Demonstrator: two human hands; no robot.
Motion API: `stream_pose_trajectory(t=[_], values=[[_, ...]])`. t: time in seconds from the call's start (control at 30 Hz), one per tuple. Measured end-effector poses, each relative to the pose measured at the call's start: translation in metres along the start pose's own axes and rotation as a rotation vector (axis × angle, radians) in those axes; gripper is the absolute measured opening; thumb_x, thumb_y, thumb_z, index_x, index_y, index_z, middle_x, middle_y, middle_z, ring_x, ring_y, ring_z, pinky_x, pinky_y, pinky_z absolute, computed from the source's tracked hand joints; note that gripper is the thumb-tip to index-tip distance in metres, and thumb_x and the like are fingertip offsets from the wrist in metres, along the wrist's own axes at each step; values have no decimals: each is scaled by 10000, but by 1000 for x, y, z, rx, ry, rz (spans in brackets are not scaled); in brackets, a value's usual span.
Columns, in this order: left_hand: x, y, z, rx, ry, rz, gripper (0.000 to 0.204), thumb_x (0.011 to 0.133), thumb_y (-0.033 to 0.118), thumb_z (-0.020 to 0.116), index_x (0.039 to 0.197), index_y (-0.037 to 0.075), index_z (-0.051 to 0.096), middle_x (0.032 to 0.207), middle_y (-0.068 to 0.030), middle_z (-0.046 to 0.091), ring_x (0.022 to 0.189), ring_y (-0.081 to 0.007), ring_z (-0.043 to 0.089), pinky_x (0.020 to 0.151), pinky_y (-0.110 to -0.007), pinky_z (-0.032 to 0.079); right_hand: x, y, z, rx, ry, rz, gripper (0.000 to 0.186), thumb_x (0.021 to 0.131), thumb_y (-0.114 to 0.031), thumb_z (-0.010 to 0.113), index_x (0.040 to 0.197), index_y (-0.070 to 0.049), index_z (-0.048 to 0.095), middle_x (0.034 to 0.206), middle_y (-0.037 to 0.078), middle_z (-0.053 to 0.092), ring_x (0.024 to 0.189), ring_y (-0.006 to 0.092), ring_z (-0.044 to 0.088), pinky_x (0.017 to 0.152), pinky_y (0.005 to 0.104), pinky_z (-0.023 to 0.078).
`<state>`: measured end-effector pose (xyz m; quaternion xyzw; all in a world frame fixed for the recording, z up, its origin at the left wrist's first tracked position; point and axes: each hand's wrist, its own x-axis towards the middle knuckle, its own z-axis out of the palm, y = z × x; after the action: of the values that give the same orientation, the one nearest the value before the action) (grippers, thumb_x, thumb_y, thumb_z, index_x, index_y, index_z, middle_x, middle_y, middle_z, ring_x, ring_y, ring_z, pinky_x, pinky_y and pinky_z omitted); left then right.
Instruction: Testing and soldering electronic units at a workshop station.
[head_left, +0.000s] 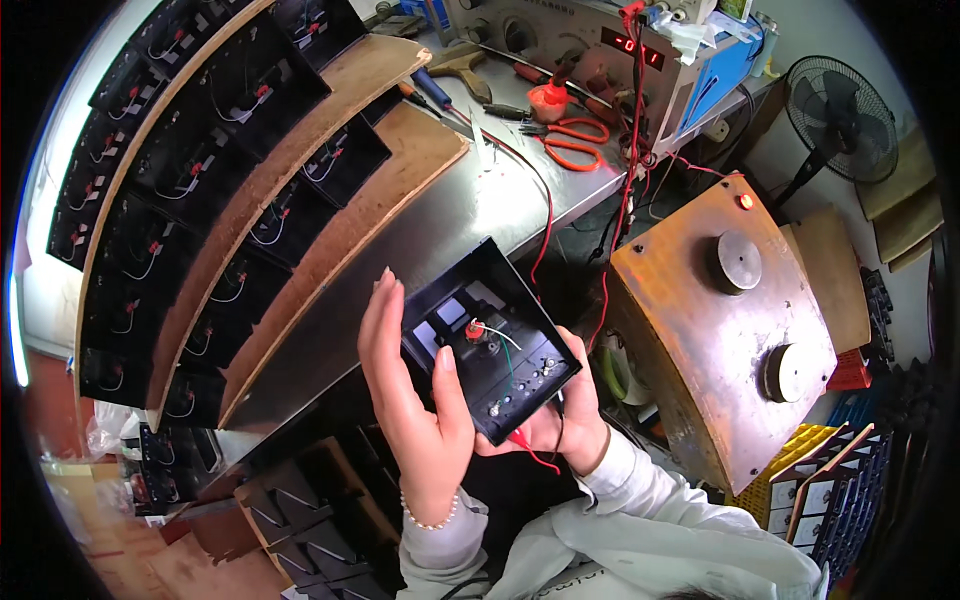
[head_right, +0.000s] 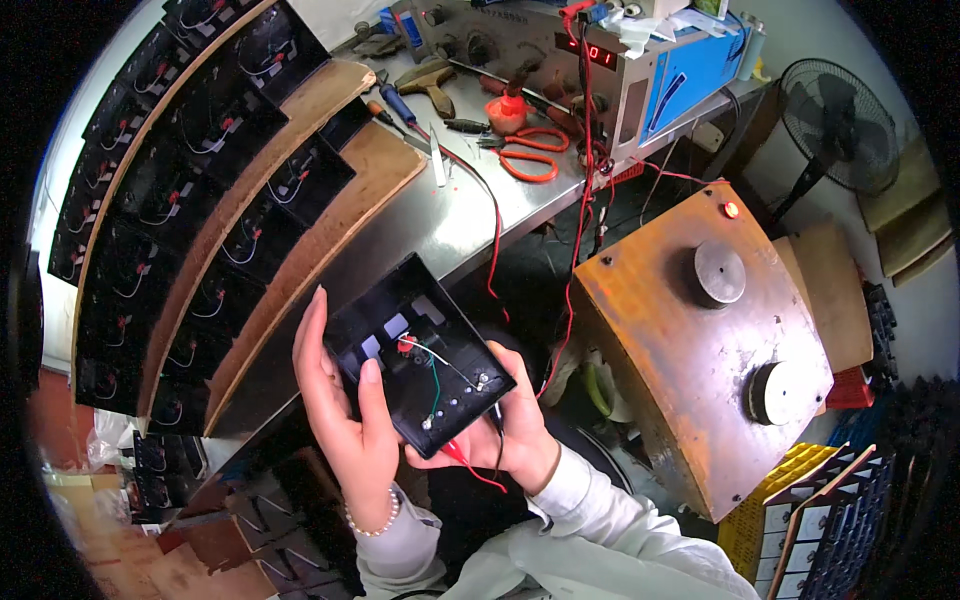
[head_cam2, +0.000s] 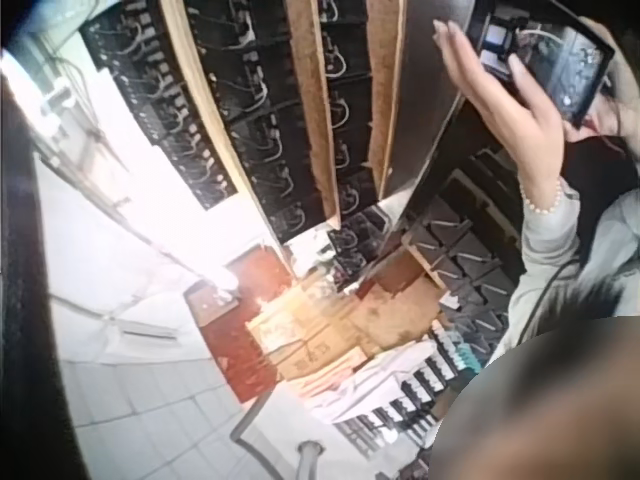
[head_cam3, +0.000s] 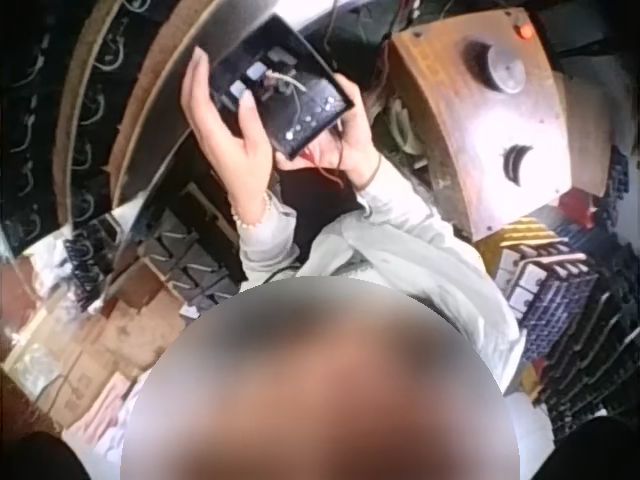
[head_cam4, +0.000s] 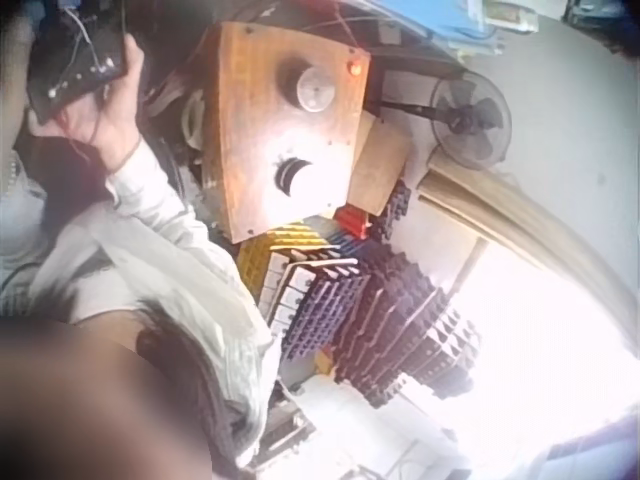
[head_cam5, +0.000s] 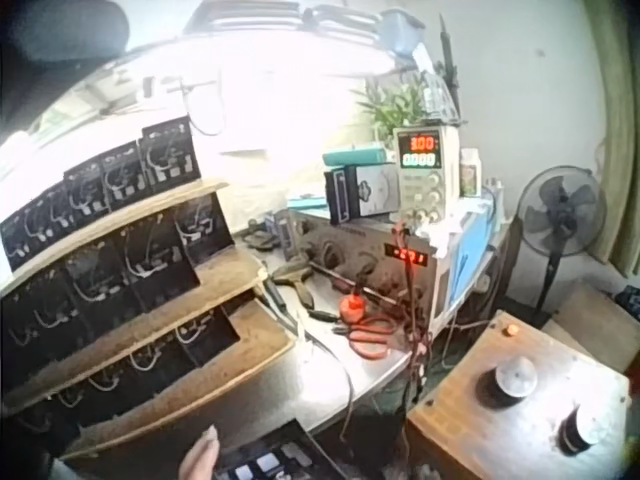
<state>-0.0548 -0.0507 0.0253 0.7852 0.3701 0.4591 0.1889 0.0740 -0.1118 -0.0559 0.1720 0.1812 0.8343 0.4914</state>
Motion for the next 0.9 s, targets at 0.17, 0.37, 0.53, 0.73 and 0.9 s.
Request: stream_pose_trajectory(t=[0.17, 0.37, 0.53, 0.73, 0.9], values=[[-5, 16, 8, -342, 123, -130, 575, 1003, 98, 420, 1514, -78, 221, 1509, -300, 363, 1427, -381, 346, 1182, -479, 231, 2, -3, 1, 2, -132, 125, 886, 865, -742, 458, 1539, -178, 340, 1461, 326, 416, 1170, 502, 538, 873, 546, 468], [-6, 18, 3, -476, 92, -149, 758, 1047, 499, 329, 1521, -72, 172, 1456, -314, 423, 1370, -365, 411, 1174, -468, 216, 2, -2, -6, 81, -114, 148, 881, 860, -738, 490, 1549, -219, 314, 1468, 364, 363, 1081, 487, 554, 817, 515, 484], [-7, 24, 2, -463, 91, -191, 882, 1005, 632, 307, 1515, -76, 177, 1432, -314, 450, 1361, -360, 424, 1173, -466, 212, 1, -2, -13, 69, -160, 161, 849, 863, -745, 452, 1529, -226, 358, 1442, 365, 401, 1071, 477, 548, 786, 486, 470], [-8, 26, 2, -451, 67, -141, 829, 1025, 612, 178, 1514, -54, 237, 1406, -329, 468, 1383, -391, 397, 1200, -500, 141, 0, -4, -14, 67, -205, 185, 867, 848, -750, 460, 1529, -223, 357, 1425, 368, 417, 1033, 465, 547, 760, 496, 463], [-12, 30, 0, -486, 55, -122, 858, 1012, 641, 159, 1497, -58, 267, 1381, -332, 491, 1372, -400, 415, 1200, -505, 146, -1, -2, -17, 61, -247, 191, 897, 835, -759, 468, 1532, -207, 350, 1417, 371, 422, 1015, 457, 552, 748, 491, 468]])
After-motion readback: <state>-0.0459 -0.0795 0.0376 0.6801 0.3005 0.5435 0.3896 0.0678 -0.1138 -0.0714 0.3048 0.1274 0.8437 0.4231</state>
